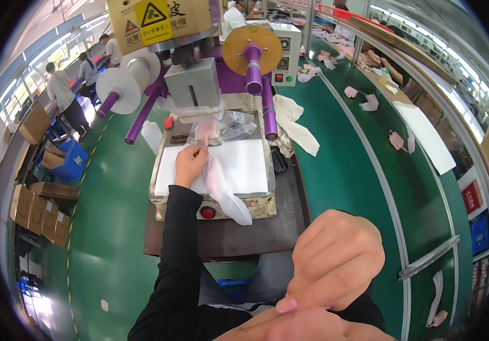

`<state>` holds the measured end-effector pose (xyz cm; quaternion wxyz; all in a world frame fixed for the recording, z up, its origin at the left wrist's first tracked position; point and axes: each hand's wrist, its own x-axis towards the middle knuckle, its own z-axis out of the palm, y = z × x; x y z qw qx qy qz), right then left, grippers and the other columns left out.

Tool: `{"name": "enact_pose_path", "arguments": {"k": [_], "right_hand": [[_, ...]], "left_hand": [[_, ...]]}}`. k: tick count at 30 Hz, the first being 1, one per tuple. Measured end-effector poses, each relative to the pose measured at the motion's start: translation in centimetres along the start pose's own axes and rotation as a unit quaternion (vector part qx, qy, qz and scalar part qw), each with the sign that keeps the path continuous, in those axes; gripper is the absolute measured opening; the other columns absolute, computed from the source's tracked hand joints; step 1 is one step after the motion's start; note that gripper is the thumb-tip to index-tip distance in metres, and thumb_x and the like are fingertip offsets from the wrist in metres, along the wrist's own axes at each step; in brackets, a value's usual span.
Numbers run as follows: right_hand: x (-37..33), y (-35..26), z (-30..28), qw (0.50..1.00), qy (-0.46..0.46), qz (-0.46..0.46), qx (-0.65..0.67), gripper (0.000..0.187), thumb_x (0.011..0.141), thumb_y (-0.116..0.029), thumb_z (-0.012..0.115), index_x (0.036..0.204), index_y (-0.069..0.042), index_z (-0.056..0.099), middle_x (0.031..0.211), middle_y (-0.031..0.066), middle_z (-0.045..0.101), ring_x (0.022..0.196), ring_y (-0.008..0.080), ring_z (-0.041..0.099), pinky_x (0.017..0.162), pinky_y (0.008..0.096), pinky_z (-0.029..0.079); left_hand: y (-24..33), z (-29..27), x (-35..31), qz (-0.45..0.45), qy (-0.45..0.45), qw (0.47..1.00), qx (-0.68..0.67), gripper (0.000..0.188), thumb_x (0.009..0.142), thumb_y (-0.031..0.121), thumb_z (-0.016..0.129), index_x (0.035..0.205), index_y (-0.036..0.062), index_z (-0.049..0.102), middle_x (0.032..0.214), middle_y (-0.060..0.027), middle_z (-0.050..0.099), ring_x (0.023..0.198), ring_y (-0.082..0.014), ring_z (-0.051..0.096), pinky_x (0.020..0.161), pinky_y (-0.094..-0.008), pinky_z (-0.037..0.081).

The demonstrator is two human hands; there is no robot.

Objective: The person packages chargers by picking them from a conveyor belt, inserting them into plastic sleeves, sealing them on a machine, and placing the packaged items back onto the conveyor belt.

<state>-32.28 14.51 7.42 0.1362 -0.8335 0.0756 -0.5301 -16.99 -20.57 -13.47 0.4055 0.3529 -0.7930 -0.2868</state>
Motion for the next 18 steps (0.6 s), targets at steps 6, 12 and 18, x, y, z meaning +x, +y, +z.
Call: {"name": "enact_pose_path", "arguments": {"k": [6, 12, 18], "right_hand": [[-0.2, -0.8, 0.5, 1.0, -0.013, 0.01, 0.001, 0.04, 0.09, -0.016, 0.07, 0.119, 0.011, 0.07, 0.084, 0.0121, 0.074, 0.058, 0.0181, 0.068, 0.046, 0.027, 0.044], [0.6, -1.1, -0.1, 0.998, -0.04, 0.015, 0.05, 0.032, 0.088, -0.008, 0.075, 0.108, 0.016, 0.067, 0.075, 0.0195, 0.07, 0.051, 0.0207, 0.063, 0.045, 0.0274, 0.047], [0.5, -0.9, 0.0, 0.998, -0.041, 0.005, 0.041, 0.032, 0.089, -0.009, 0.075, 0.109, 0.015, 0.068, 0.075, 0.018, 0.07, 0.051, 0.0201, 0.064, 0.044, 0.0267, 0.046]], "left_hand": [[1.1, -0.5, -0.2, 0.007, -0.01, 1.0, 0.012, 0.03, 0.093, 0.025, 0.066, 0.09, -0.0043, 0.074, 0.077, -0.0176, 0.071, 0.071, -0.0252, 0.068, 0.067, -0.0365, 0.05], [0.7, -0.2, -0.3, 0.02, 0.003, 0.999, 0.025, 0.031, 0.091, 0.027, 0.067, 0.089, -0.0033, 0.073, 0.078, -0.0194, 0.07, 0.072, -0.0326, 0.067, 0.067, -0.0408, 0.05], [0.9, -0.3, -0.3, 0.02, 0.004, 0.999, 0.027, 0.032, 0.09, 0.03, 0.068, 0.087, -0.0023, 0.072, 0.079, -0.0203, 0.068, 0.073, -0.0383, 0.066, 0.067, -0.044, 0.05]]}}
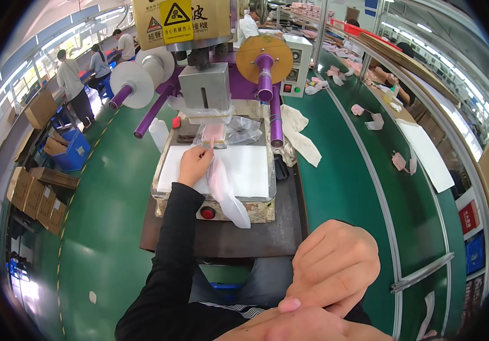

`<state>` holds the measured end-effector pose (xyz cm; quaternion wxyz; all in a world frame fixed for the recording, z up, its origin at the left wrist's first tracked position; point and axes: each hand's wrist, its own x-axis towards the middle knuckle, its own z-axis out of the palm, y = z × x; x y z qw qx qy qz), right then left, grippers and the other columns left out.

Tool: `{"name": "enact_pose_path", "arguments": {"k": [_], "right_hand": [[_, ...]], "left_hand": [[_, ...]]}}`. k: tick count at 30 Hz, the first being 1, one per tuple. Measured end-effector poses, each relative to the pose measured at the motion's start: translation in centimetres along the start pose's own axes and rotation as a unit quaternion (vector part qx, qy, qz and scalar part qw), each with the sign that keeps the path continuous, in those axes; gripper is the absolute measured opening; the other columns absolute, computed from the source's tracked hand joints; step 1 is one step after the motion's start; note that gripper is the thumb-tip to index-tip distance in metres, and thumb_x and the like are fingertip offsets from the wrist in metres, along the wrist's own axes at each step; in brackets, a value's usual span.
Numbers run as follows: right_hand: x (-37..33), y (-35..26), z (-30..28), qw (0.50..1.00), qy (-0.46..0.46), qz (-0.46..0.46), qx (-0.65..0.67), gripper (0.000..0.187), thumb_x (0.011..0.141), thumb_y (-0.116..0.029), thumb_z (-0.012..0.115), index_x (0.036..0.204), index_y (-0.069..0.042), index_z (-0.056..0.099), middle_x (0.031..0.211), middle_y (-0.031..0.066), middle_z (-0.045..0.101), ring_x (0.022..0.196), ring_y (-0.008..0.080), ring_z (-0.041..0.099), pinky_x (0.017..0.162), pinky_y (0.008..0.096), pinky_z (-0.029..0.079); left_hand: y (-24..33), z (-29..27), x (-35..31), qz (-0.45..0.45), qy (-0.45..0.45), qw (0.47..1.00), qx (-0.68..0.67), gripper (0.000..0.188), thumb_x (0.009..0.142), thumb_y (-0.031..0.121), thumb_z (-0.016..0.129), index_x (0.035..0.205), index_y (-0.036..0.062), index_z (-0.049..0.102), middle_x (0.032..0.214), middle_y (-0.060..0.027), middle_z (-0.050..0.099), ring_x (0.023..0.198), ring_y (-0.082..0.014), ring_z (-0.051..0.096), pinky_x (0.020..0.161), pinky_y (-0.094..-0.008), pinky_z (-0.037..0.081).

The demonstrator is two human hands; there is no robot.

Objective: The person packages chargers by picking them from a conveyor belt, inserting them into plastic sleeves, sealing them on a machine, and placing the packaged items back onto the conveyor belt.

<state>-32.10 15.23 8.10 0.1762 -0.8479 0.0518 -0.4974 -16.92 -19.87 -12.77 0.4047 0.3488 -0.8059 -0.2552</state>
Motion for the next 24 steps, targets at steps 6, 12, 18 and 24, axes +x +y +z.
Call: {"name": "enact_pose_path", "arguments": {"k": [6, 12, 18, 24], "right_hand": [[-0.5, 0.5, -0.1, 0.999, 0.025, -0.001, -0.029, 0.044, 0.086, -0.019, 0.075, 0.119, 0.009, 0.071, 0.084, 0.0104, 0.074, 0.057, 0.017, 0.066, 0.046, 0.0267, 0.044], [-0.4, 0.5, -0.2, 0.999, 0.025, -0.012, -0.03, 0.043, 0.085, -0.017, 0.076, 0.119, 0.009, 0.071, 0.082, 0.0094, 0.073, 0.056, 0.0167, 0.065, 0.045, 0.0265, 0.043], [-0.3, 0.5, -0.1, 0.999, 0.039, -0.013, -0.032, 0.045, 0.085, -0.017, 0.076, 0.12, 0.01, 0.07, 0.081, 0.0096, 0.073, 0.055, 0.0168, 0.065, 0.044, 0.0271, 0.042], [-0.4, 1.1, 0.3, 0.997, 0.065, -0.033, -0.01, 0.049, 0.086, -0.018, 0.076, 0.124, 0.013, 0.067, 0.077, 0.0112, 0.071, 0.055, 0.018, 0.065, 0.043, 0.0281, 0.041]], "left_hand": [[0.3, -0.1, 0.1, 0.005, -0.005, 1.0, -0.006, 0.032, 0.091, 0.029, 0.068, 0.087, -0.0025, 0.072, 0.08, -0.0203, 0.068, 0.074, -0.0378, 0.066, 0.068, -0.0439, 0.05], [0.1, -0.2, -0.2, 0.021, -0.006, 1.0, 0.011, 0.032, 0.091, 0.029, 0.067, 0.088, -0.0026, 0.072, 0.08, -0.0197, 0.068, 0.074, -0.0373, 0.065, 0.068, -0.0436, 0.05], [0.2, -0.1, -0.3, 0.019, -0.003, 1.0, 0.01, 0.031, 0.091, 0.028, 0.068, 0.088, -0.0026, 0.072, 0.081, -0.0195, 0.068, 0.073, -0.0368, 0.065, 0.068, -0.0432, 0.05], [0.2, -0.1, -0.3, 0.015, 0.0, 1.0, 0.014, 0.03, 0.09, 0.027, 0.068, 0.086, -0.0022, 0.072, 0.079, -0.0191, 0.068, 0.072, -0.0363, 0.065, 0.067, -0.0428, 0.05]]}}
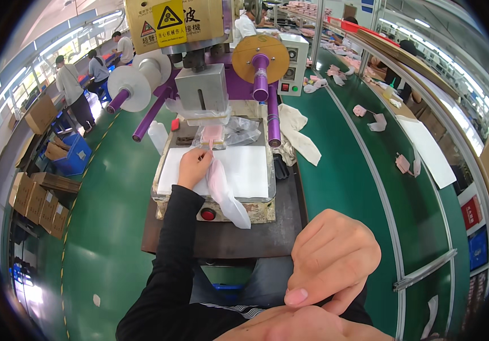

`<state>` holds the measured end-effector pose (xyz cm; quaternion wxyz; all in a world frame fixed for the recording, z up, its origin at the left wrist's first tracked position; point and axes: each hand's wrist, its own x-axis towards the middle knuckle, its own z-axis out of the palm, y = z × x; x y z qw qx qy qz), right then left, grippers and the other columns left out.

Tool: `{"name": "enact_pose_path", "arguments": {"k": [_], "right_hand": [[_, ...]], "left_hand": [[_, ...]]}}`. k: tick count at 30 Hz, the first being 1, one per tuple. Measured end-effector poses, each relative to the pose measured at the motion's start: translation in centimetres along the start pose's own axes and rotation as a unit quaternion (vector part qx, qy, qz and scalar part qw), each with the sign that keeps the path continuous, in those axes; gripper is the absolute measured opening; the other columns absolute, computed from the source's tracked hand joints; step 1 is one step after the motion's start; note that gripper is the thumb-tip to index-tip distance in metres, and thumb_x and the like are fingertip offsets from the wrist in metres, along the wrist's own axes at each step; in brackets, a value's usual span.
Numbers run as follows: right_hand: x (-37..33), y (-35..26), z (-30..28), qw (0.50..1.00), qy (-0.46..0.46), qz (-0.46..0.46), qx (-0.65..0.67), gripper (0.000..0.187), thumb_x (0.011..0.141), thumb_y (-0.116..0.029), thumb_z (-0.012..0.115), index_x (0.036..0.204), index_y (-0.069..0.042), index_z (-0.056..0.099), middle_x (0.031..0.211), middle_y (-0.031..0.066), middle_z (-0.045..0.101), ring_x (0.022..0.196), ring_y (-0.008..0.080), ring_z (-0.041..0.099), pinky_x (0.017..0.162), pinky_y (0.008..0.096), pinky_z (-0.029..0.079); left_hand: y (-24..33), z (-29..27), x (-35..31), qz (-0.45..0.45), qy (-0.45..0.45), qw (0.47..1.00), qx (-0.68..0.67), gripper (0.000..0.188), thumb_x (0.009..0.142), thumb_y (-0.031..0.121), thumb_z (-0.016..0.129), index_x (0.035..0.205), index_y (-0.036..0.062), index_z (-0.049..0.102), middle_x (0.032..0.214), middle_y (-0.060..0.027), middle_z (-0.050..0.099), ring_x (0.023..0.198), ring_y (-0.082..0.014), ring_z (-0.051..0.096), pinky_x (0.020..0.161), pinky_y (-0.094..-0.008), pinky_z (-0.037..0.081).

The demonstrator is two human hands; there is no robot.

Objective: The person packages chargers by picking them from a conveyor belt, inserting them into plastic sleeves, sealing them on a machine, and placing the packaged items back onto the conveyor belt.

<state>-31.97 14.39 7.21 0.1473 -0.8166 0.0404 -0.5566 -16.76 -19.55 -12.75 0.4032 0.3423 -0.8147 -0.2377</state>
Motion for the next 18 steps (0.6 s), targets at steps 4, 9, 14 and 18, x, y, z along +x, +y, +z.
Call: {"name": "enact_pose_path", "arguments": {"k": [4, 9, 14, 18], "right_hand": [[0.44, -0.14, -0.49, 1.0, -0.018, 0.009, 0.016, 0.041, 0.087, -0.014, 0.076, 0.116, 0.013, 0.068, 0.074, 0.0139, 0.071, 0.052, 0.0182, 0.064, 0.042, 0.0262, 0.041], [0.41, -0.17, -0.23, 0.999, -0.026, 0.02, 0.024, 0.032, 0.088, -0.011, 0.077, 0.109, 0.012, 0.069, 0.075, 0.0165, 0.072, 0.051, 0.0185, 0.065, 0.042, 0.0245, 0.042], [-0.06, 0.14, 0.22, 1.0, -0.011, 0.007, 0.006, 0.05, 0.083, -0.015, 0.075, 0.124, 0.013, 0.067, 0.078, 0.0114, 0.072, 0.055, 0.017, 0.065, 0.043, 0.0268, 0.041], [0.07, 0.09, 0.2, 1.0, -0.01, 0.003, 0.007, 0.051, 0.084, -0.015, 0.075, 0.125, 0.013, 0.066, 0.079, 0.0115, 0.072, 0.055, 0.0171, 0.066, 0.043, 0.0268, 0.041]], "left_hand": [[0.21, -0.06, 0.11, 0.0, 0.003, 1.0, -0.002, 0.029, 0.09, 0.027, 0.068, 0.087, -0.0019, 0.072, 0.079, -0.0186, 0.067, 0.072, -0.036, 0.065, 0.067, -0.0422, 0.05], [0.42, -0.07, 0.06, 0.018, 0.004, 1.0, -0.005, 0.029, 0.09, 0.026, 0.068, 0.087, -0.0025, 0.071, 0.077, -0.019, 0.067, 0.071, -0.0358, 0.065, 0.066, -0.0426, 0.05], [0.17, -0.1, -0.09, 0.011, 0.003, 1.0, -0.004, 0.029, 0.09, 0.027, 0.068, 0.087, -0.0026, 0.071, 0.077, -0.0186, 0.067, 0.07, -0.0355, 0.064, 0.066, -0.0424, 0.049], [0.07, -0.02, -0.02, 0.015, 0.005, 1.0, 0.003, 0.028, 0.091, 0.023, 0.07, 0.089, -0.0051, 0.071, 0.076, -0.0186, 0.068, 0.068, -0.0299, 0.066, 0.064, -0.0389, 0.049]]}}
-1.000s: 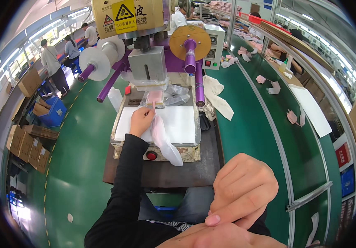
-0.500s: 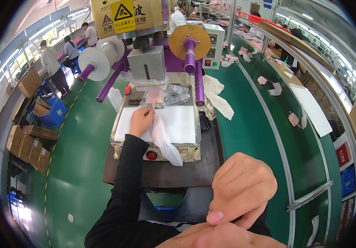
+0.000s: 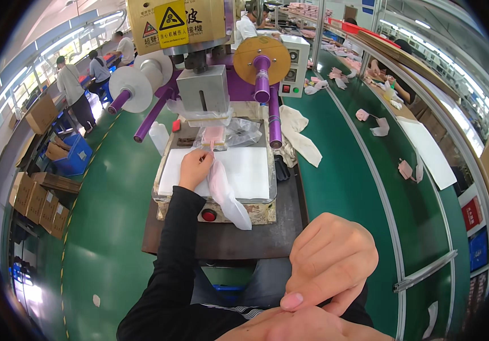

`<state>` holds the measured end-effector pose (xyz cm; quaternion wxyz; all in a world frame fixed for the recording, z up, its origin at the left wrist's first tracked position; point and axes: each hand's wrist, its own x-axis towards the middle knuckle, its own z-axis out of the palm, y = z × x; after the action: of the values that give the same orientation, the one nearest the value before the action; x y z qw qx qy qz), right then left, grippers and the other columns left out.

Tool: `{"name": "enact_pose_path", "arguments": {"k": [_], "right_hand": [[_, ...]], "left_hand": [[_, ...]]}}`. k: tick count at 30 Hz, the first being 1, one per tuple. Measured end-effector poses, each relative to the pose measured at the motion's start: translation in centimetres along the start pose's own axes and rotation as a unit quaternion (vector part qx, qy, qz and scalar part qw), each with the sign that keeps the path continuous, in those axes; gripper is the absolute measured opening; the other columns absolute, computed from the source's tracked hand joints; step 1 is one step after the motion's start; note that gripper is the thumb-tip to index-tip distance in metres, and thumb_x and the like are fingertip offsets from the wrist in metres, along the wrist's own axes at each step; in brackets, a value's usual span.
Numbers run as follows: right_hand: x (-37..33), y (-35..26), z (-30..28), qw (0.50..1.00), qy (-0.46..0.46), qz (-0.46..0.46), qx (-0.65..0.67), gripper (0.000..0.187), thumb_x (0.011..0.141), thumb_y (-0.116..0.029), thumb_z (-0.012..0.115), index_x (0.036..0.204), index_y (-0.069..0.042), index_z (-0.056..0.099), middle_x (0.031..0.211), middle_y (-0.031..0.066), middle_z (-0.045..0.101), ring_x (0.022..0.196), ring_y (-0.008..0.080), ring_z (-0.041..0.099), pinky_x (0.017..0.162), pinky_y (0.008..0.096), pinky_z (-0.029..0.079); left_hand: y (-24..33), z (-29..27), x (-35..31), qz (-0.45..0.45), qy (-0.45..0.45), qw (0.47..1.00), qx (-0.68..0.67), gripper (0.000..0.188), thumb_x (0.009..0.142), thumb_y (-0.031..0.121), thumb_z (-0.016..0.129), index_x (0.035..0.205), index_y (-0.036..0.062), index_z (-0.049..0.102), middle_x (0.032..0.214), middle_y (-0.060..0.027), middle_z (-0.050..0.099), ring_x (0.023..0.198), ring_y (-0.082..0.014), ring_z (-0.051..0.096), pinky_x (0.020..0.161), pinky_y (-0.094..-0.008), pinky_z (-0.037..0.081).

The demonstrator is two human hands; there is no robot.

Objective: The person packages chargers by picking them from a conveyor belt, inserting them into plastic sleeves, sealing them on a machine, and placing the packaged items back onto the conveyor belt.

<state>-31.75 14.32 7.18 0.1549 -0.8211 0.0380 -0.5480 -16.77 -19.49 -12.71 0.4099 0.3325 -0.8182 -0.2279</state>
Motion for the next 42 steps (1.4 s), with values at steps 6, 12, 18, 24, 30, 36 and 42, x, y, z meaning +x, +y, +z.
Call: {"name": "enact_pose_path", "arguments": {"k": [6, 12, 18, 24, 30, 36, 42], "right_hand": [[0.06, 0.05, -0.1, 1.0, 0.001, 0.001, 0.002, 0.051, 0.083, -0.015, 0.075, 0.126, 0.013, 0.066, 0.078, 0.0112, 0.072, 0.056, 0.0172, 0.066, 0.043, 0.0271, 0.041], [-0.01, 0.03, -0.27, 1.0, -0.018, 0.004, 0.002, 0.053, 0.082, -0.015, 0.075, 0.126, 0.013, 0.066, 0.076, 0.0102, 0.07, 0.055, 0.0167, 0.065, 0.042, 0.0272, 0.04], [0.0, 0.15, -0.1, 1.0, -0.008, 0.0, 0.003, 0.054, 0.081, -0.015, 0.075, 0.126, 0.012, 0.065, 0.075, 0.0098, 0.07, 0.054, 0.0166, 0.065, 0.043, 0.0271, 0.04], [0.12, 0.15, -0.38, 0.999, -0.042, 0.016, -0.007, 0.052, 0.082, -0.016, 0.075, 0.126, 0.011, 0.066, 0.073, 0.008, 0.069, 0.052, 0.0163, 0.062, 0.041, 0.0282, 0.038], [0.15, 0.2, -0.3, 0.999, -0.038, 0.016, -0.008, 0.053, 0.082, -0.017, 0.075, 0.126, 0.01, 0.067, 0.073, 0.0074, 0.069, 0.052, 0.0162, 0.062, 0.041, 0.029, 0.038], [-0.06, 0.23, -0.02, 1.0, -0.025, 0.012, -0.01, 0.052, 0.082, -0.018, 0.074, 0.126, 0.01, 0.067, 0.075, 0.0076, 0.07, 0.054, 0.0165, 0.063, 0.042, 0.0282, 0.038], [0.01, 0.22, -0.26, 0.999, -0.031, 0.012, -0.011, 0.051, 0.083, -0.018, 0.074, 0.125, 0.01, 0.068, 0.075, 0.0078, 0.07, 0.054, 0.0163, 0.063, 0.042, 0.028, 0.038]], "left_hand": [[-0.04, 0.02, -0.05, 0.001, 0.006, 1.0, -0.013, 0.029, 0.091, 0.027, 0.069, 0.087, -0.002, 0.072, 0.077, -0.0175, 0.068, 0.07, -0.0335, 0.065, 0.066, -0.0409, 0.05], [0.13, 0.07, -0.07, 0.0, 0.006, 1.0, -0.01, 0.029, 0.091, 0.027, 0.069, 0.087, -0.0018, 0.073, 0.077, -0.0173, 0.068, 0.07, -0.0331, 0.065, 0.066, -0.0405, 0.05], [-0.2, 0.11, -0.07, -0.003, 0.008, 1.0, -0.003, 0.029, 0.09, 0.027, 0.069, 0.088, -0.0015, 0.073, 0.078, -0.0176, 0.069, 0.071, -0.0334, 0.066, 0.067, -0.0405, 0.05], [0.15, 0.03, -0.05, -0.015, 0.0, 1.0, -0.007, 0.03, 0.09, 0.028, 0.069, 0.089, -0.0019, 0.073, 0.079, -0.018, 0.069, 0.072, -0.0337, 0.067, 0.068, -0.0411, 0.051], [-0.06, 0.04, -0.07, -0.014, 0.001, 1.0, -0.012, 0.03, 0.09, 0.028, 0.068, 0.088, -0.002, 0.073, 0.078, -0.0185, 0.068, 0.072, -0.0344, 0.066, 0.068, -0.0416, 0.051], [0.24, -0.05, -0.07, -0.007, 0.003, 1.0, -0.016, 0.03, 0.09, 0.027, 0.068, 0.088, -0.0025, 0.073, 0.078, -0.0186, 0.068, 0.071, -0.0341, 0.066, 0.067, -0.0416, 0.051], [-0.02, 0.07, -0.05, -0.008, 0.001, 1.0, -0.015, 0.03, 0.089, 0.027, 0.068, 0.088, -0.0026, 0.073, 0.077, -0.0186, 0.068, 0.071, -0.0341, 0.066, 0.067, -0.0413, 0.051]]}}
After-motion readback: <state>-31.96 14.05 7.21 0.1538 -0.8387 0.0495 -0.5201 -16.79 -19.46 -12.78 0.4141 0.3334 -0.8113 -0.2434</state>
